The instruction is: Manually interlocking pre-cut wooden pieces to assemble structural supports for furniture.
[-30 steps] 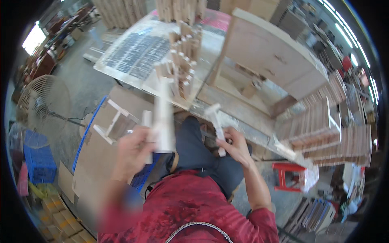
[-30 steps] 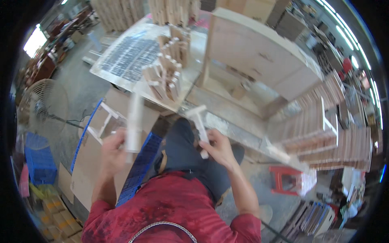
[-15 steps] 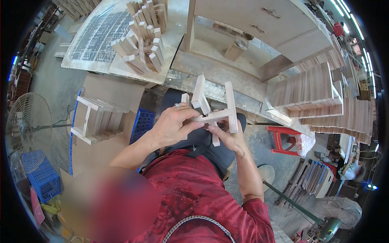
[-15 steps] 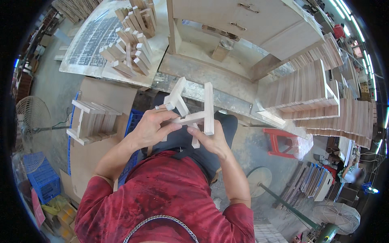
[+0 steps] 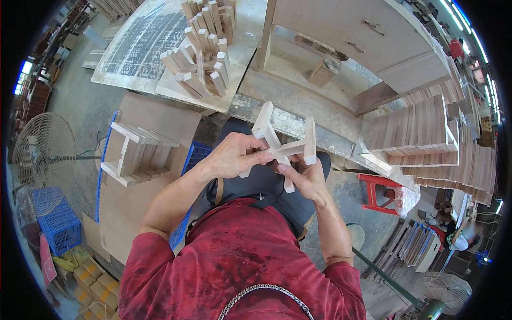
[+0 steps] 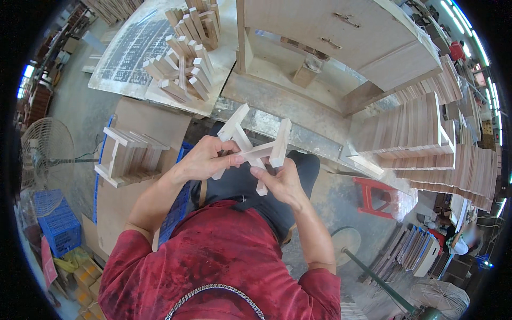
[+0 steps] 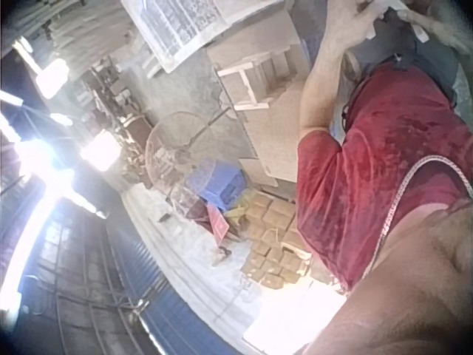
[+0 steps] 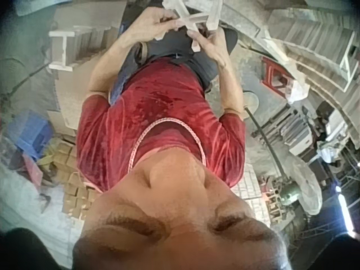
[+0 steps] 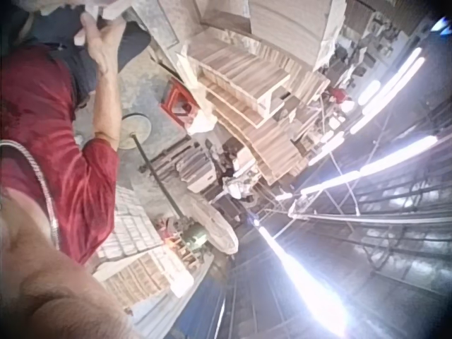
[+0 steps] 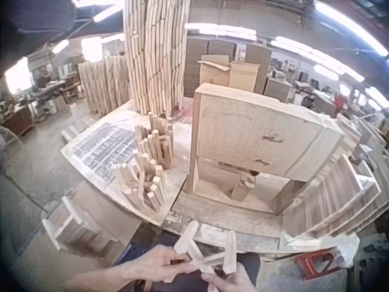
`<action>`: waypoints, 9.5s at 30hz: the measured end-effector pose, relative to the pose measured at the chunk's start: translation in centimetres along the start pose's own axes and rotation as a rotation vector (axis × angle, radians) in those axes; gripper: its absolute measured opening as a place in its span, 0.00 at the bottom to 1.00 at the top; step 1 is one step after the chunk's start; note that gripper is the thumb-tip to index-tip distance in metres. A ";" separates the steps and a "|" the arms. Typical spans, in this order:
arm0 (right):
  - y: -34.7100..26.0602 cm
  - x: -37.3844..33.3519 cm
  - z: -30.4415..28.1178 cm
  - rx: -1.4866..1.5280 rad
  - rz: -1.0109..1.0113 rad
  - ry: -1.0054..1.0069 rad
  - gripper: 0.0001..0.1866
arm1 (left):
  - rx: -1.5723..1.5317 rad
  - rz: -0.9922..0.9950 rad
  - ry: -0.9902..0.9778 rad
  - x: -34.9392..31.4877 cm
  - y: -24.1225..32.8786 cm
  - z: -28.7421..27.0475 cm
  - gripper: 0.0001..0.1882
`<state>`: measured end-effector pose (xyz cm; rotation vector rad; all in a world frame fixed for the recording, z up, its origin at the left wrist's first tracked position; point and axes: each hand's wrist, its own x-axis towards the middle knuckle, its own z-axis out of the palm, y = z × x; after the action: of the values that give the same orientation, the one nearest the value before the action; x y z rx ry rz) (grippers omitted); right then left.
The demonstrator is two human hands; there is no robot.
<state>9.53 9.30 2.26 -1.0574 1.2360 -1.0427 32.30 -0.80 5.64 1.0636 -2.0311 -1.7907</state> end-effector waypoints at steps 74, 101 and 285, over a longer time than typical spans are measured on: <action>-21.5 11.3 5.2 -0.295 -0.505 -0.092 0.16 | 0.662 0.960 1.532 -7.3 1.7 -8.5 0.22; -18.7 24.6 10.1 -0.542 -0.290 -0.421 0.11 | 0.253 0.207 1.313 2.7 -10.0 -11.3 0.43; -12.5 21.7 18.5 -1.037 -0.368 -0.393 0.24 | 0.294 0.335 1.252 2.4 -11.5 -10.1 0.53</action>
<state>28.79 -13.65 10.98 -2.2252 1.2716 -0.3438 40.86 -9.91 -3.49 1.3058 -1.4699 -0.3754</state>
